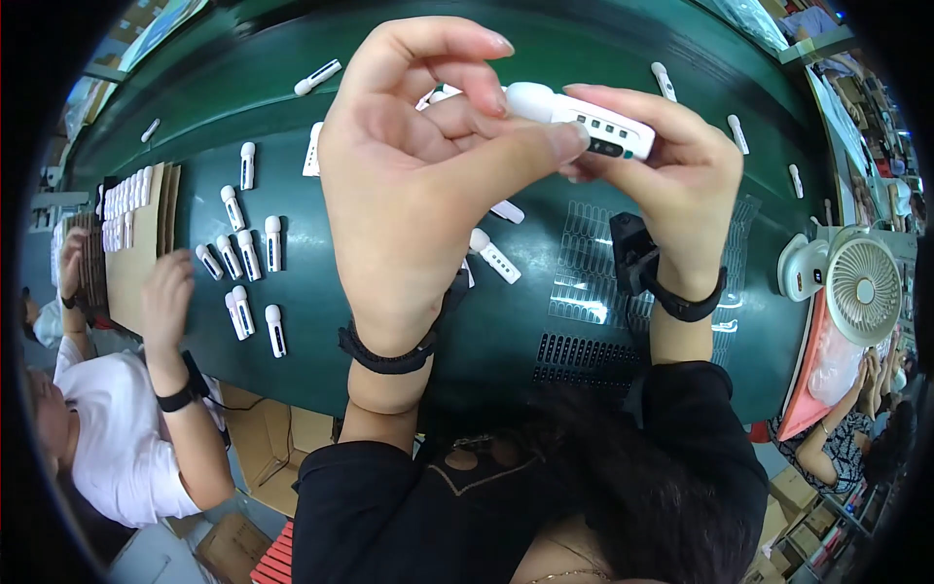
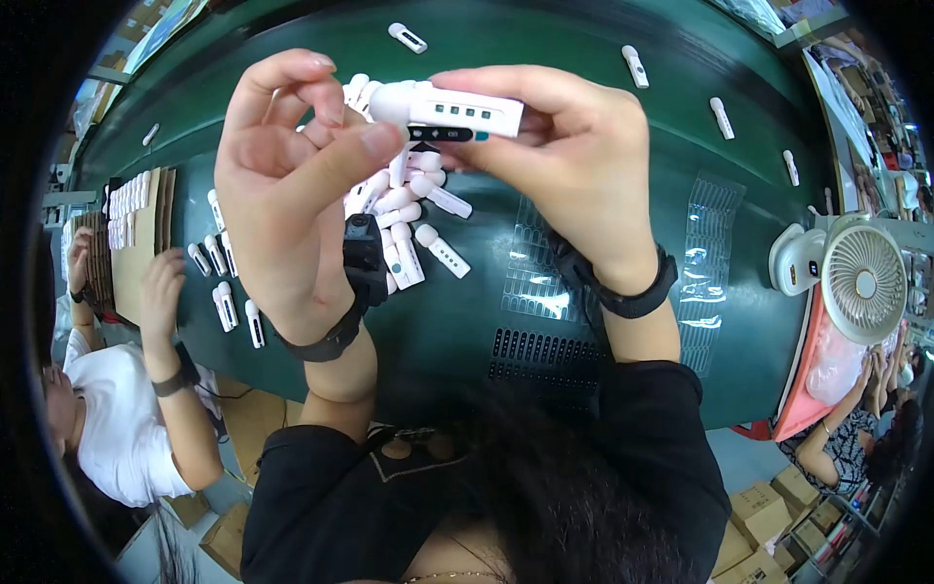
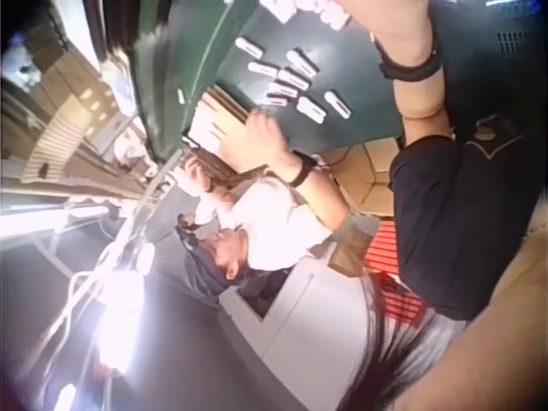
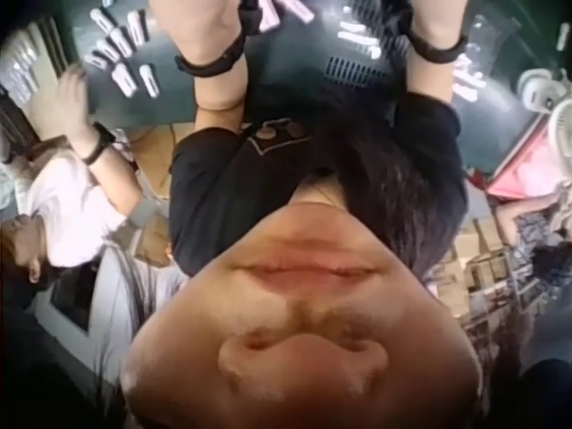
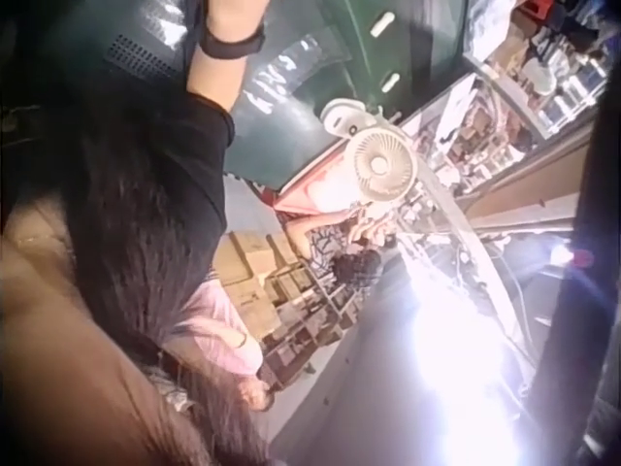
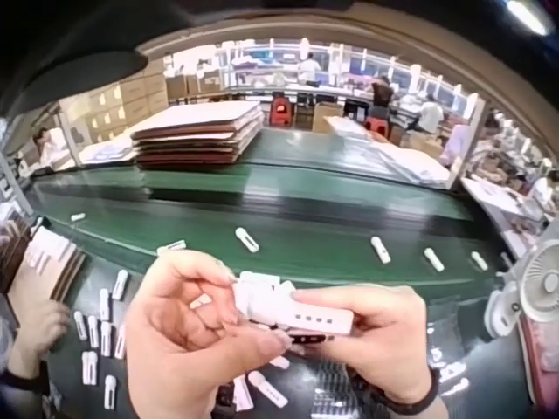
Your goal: The person picks up a white device and a black component, presses the component into the device, and sets it down. They then peel a black sticker from a sheet and press it onto the device before setting it aside.
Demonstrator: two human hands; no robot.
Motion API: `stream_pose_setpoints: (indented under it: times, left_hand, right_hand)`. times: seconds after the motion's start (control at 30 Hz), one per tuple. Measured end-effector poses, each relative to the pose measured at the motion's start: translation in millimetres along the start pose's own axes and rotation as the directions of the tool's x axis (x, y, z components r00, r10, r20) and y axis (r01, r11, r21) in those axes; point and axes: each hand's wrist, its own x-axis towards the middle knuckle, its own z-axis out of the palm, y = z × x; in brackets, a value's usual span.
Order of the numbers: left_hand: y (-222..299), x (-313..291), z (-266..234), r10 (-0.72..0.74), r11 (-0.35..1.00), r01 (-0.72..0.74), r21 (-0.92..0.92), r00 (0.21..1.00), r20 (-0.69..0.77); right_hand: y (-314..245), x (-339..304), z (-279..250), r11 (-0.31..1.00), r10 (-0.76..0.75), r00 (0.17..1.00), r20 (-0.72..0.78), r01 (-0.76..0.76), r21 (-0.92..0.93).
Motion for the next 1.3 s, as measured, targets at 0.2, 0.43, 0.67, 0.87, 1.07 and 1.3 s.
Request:
stream_pose_setpoints:
  times: [0.2,0.43,0.67,0.87,1.07,1.3]
  left_hand:
    - [-1.2,-2.6,7.6,-0.042,0.998,0.041,-0.037,0.999,-0.027]
    - [-1.1,-6.4,6.6,-0.057,0.991,0.051,-0.125,0.998,-0.041]
    - [-5.3,-5.5,14.2,-0.037,0.998,0.031,-0.057,0.994,-0.099]
    - [-6.7,-1.5,5.1,-0.011,0.999,0.008,-0.047,0.999,-0.053]
    - [-2.8,-5.8,18.2,0.022,0.999,-0.023,-0.024,0.998,-0.061]
    - [-6.4,-6.9,22.1,0.028,0.999,-0.025,0.036,0.994,-0.108]
  right_hand:
    - [-6.7,-6.9,-6.1,0.950,-0.154,0.988,0.028,0.156,-0.272]
    - [-11.5,-6.1,-5.1,0.929,-0.212,0.976,0.059,0.220,-0.296]
    - [-6.2,-5.6,-8.0,0.877,-0.307,0.947,0.091,0.318,-0.360]
    - [-8.2,-7.9,-6.3,0.923,-0.226,0.973,0.052,0.231,-0.309]
    - [-8.8,-7.7,-7.0,0.903,-0.250,0.966,0.064,0.257,-0.344]
    - [-8.2,-6.8,-7.9,0.852,-0.281,0.956,0.090,0.291,-0.436]
